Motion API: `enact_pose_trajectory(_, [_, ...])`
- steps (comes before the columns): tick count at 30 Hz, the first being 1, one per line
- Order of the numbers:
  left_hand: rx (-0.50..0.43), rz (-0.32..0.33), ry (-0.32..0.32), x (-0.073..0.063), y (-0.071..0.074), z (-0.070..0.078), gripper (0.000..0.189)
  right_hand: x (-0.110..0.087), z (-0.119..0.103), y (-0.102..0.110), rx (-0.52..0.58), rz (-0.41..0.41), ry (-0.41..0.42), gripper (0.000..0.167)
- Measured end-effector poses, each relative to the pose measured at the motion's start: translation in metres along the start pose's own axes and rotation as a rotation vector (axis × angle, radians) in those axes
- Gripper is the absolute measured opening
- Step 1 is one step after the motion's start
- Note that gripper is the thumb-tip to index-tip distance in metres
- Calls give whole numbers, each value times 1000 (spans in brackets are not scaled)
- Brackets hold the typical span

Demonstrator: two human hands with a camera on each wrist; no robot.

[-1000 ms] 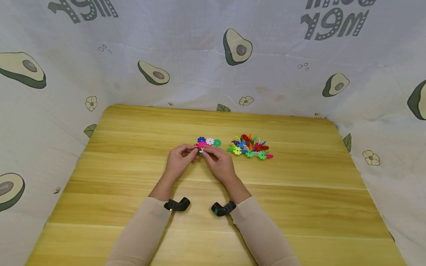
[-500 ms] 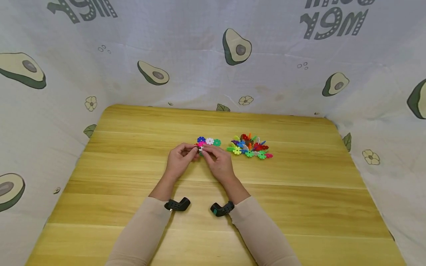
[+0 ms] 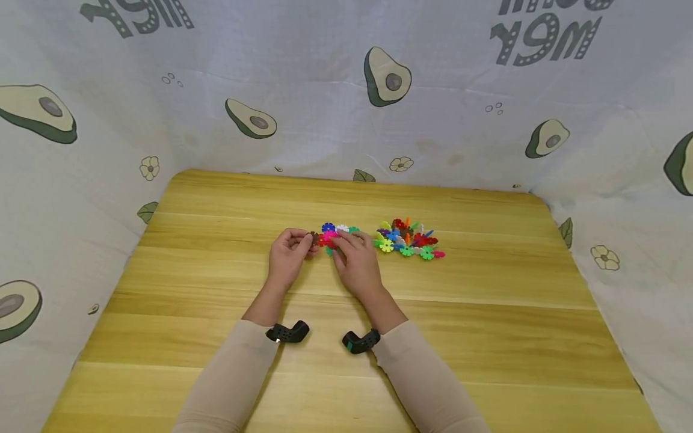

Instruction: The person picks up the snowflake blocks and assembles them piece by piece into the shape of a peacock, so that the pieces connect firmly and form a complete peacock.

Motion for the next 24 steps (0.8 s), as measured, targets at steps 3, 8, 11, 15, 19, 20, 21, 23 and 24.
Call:
enact_pose_trajectory(3, [5, -14, 9, 0, -1, -1, 12, -1, -5, -1, -13, -36, 63, 29])
enact_pose_trajectory(8, [16, -27, 20, 1, -1, -4, 14, -1, -5, 2, 24, -9, 47, 19])
enact_pose_trajectory(11, [34, -36, 21, 2, -1, -5, 14, -1, -3, 1, 67, -29, 8, 18])
enact_pose_trajectory(15, [55, -45, 14, 2, -2, -4, 15, -1, -2, 2, 117, -46, -23, 18])
enact_pose_trajectory(19, [69, -49, 9, 1, -3, -4, 15, -1, -3, 3, 145, -38, -12, 17])
enact_pose_trajectory(20, [71, -50, 10, 1, -3, -4, 15, 0, -3, 3, 144, -35, -12, 17])
enact_pose_trajectory(21, [73, -51, 11, 1, -3, -4, 15, 0, -2, 3, 137, -30, -15, 17])
enact_pose_trajectory(23, [75, -51, 16, 1, -3, -5, 14, -1, -1, 5, 117, -5, -31, 18])
enact_pose_trajectory(24, [75, -52, 18, 2, -3, -5, 14, -1, 0, 6, 112, 9, -45, 19])
Point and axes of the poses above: each hand's wrist, its own x-axis towards the middle knuckle, its own y-axis out of the back of the hand, z = x × y, the point moved 7 cm from there along x, towards the middle knuckle, and after that the axes turned 15 degrees about -x, right-handed, at the moved point
